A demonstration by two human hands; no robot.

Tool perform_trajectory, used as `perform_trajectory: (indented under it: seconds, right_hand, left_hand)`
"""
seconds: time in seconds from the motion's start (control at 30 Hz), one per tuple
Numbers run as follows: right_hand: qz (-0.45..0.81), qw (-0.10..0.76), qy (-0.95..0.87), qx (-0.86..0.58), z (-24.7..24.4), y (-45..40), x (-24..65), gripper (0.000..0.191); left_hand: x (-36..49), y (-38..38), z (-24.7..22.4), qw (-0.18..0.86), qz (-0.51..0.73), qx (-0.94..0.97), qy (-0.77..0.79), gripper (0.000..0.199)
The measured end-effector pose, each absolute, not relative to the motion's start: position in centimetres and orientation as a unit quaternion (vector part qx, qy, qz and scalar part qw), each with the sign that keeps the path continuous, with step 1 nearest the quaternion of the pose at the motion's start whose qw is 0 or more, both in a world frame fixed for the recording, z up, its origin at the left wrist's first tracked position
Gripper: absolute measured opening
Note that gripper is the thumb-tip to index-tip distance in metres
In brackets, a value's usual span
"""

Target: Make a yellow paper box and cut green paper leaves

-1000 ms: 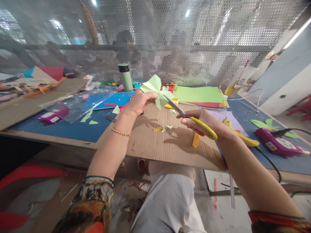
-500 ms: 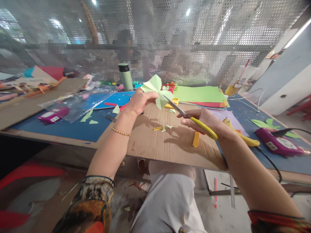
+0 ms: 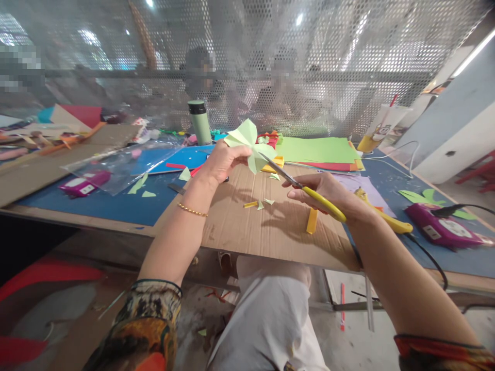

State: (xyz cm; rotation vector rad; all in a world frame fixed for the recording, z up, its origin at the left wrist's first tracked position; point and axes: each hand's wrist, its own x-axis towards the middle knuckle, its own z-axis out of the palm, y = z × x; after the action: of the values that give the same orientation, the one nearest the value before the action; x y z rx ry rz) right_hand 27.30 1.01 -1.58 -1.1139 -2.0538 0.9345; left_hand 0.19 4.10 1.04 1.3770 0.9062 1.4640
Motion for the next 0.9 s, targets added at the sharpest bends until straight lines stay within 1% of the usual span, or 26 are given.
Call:
perform_trajectory:
  seconds: [0.23,0.43,0.63,0.7,0.83,0.9]
  right_hand:
    - [0.374,0.313,-0.767,-0.417,-1.5,1.0,27.4,0.087]
    - [0.409,0.306,-0.749,-0.422,-0.8,0.3,27.1,0.087]
    - [0.433,0.284,-0.739,-0.431,0.0,-0.3,27.1,0.083]
    - [0.433,0.287,-0.739,-0.430,0.0,-0.3,27.1,0.085]
    - [0.426,0.299,-0.738,-0.430,0.0,-0.3,26.9,0.089]
    - [0.430,0.300,-0.735,-0.430,0.0,-0.3,26.9,0.088]
  left_hand:
    - [-0.1,4.5,0.9,0.457,0.594,0.556,0.360,0.039]
    - [0.1,4.2,1.0,0.454,0.593,0.558,0.362,0.029]
    - [0.0,4.2,1.0,0.454,0.592,0.562,0.357,0.029]
    - [0.0,4.3,1.0,0.456,0.593,0.560,0.357,0.034]
    - [0.0,4.3,1.0,0.461,0.597,0.552,0.356,0.052]
    - [0.0,4.3,1.0,0.463,0.595,0.553,0.354,0.051]
